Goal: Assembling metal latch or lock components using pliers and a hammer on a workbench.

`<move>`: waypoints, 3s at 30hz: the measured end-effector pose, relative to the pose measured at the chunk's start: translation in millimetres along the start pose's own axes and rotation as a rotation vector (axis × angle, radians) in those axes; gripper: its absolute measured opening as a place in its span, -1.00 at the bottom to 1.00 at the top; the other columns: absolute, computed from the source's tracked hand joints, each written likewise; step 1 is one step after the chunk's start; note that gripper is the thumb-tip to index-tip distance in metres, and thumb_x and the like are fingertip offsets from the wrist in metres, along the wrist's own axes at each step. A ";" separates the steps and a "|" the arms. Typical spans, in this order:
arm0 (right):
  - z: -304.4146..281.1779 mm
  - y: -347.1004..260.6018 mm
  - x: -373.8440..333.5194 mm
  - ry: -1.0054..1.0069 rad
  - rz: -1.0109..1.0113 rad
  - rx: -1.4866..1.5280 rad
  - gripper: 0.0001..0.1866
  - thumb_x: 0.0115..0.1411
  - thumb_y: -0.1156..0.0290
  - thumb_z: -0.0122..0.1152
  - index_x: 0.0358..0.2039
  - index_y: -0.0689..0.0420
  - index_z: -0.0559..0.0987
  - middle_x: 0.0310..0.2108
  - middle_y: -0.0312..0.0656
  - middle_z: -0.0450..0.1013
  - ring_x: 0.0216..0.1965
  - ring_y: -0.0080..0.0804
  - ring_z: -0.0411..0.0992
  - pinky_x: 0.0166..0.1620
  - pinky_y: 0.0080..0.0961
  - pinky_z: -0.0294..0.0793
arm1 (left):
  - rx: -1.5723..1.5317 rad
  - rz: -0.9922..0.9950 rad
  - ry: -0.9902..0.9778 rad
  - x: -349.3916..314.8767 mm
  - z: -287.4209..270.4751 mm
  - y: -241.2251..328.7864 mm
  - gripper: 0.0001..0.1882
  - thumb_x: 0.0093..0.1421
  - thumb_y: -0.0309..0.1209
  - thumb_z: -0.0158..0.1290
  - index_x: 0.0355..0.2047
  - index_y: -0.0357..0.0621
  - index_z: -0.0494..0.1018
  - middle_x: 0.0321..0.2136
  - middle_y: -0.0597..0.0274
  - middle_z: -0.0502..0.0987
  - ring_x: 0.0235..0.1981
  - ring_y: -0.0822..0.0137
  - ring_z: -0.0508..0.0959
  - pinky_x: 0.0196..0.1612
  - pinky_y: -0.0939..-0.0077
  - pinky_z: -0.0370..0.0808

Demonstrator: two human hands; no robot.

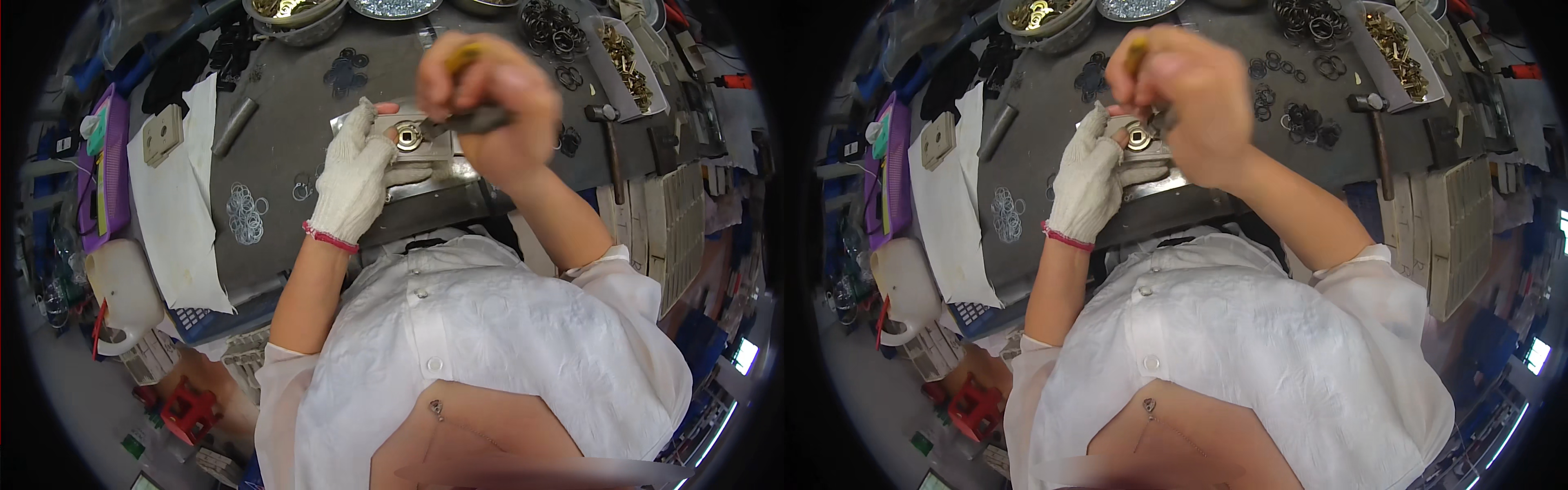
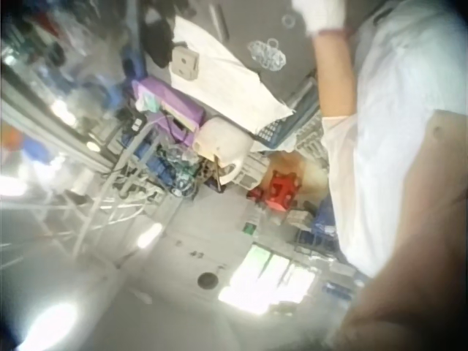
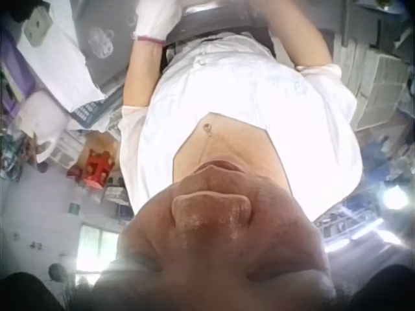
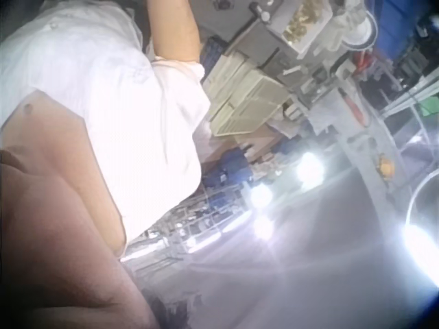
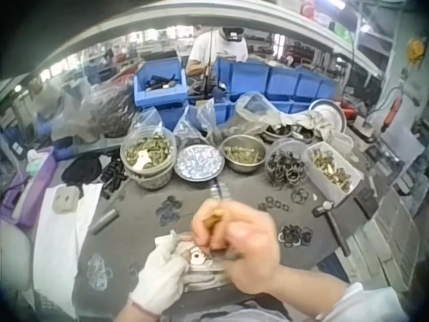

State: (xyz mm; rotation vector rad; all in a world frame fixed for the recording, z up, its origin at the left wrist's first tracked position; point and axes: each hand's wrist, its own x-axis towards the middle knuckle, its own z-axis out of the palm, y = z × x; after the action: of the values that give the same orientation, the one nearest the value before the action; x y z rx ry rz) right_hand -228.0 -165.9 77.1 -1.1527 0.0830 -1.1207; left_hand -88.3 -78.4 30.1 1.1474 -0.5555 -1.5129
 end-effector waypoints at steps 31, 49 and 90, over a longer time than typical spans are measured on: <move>-40.5 23.3 5.4 0.009 0.101 0.281 -0.42 0.19 -0.06 -0.30 -0.23 0.24 0.44 -0.18 0.02 0.31 -0.26 -0.32 0.21 -0.15 -0.35 0.24 | 1.339 0.718 -0.050 25.6 -3.9 13.5 -0.32 -0.40 -0.01 0.46 -0.36 -0.18 0.47 -0.47 0.12 0.47 -0.38 0.02 0.50 -0.29 0.20 0.44; -31.9 -0.8 -1.0 0.064 0.042 0.080 -0.62 0.29 0.10 -0.04 -0.26 0.21 0.47 -0.28 -0.13 0.34 -0.33 -0.41 0.29 -0.26 -0.44 0.33 | 1.583 0.521 -0.042 14.3 14.9 24.4 -0.43 -0.26 -0.06 0.39 -0.32 -0.14 0.47 -0.45 0.08 0.55 -0.34 0.03 0.55 -0.24 0.16 0.44; 4.2 15.5 -23.8 0.107 0.139 -0.632 -0.75 0.35 0.42 -0.05 -0.45 0.27 0.44 -0.30 -0.29 0.33 -0.34 -0.61 0.24 -0.26 -0.63 0.22 | 1.238 0.923 0.229 -85.3 -13.4 36.8 -0.39 -0.22 -0.23 0.38 -0.18 -0.22 0.39 -0.45 0.09 0.50 -0.41 0.03 0.57 -0.34 0.24 0.52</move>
State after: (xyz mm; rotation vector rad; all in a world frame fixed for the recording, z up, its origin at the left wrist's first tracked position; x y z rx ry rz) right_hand -227.2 -146.1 56.3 -1.6126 0.6274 -1.0595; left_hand -65.3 -6.6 85.9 1.5594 -1.6824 -0.1125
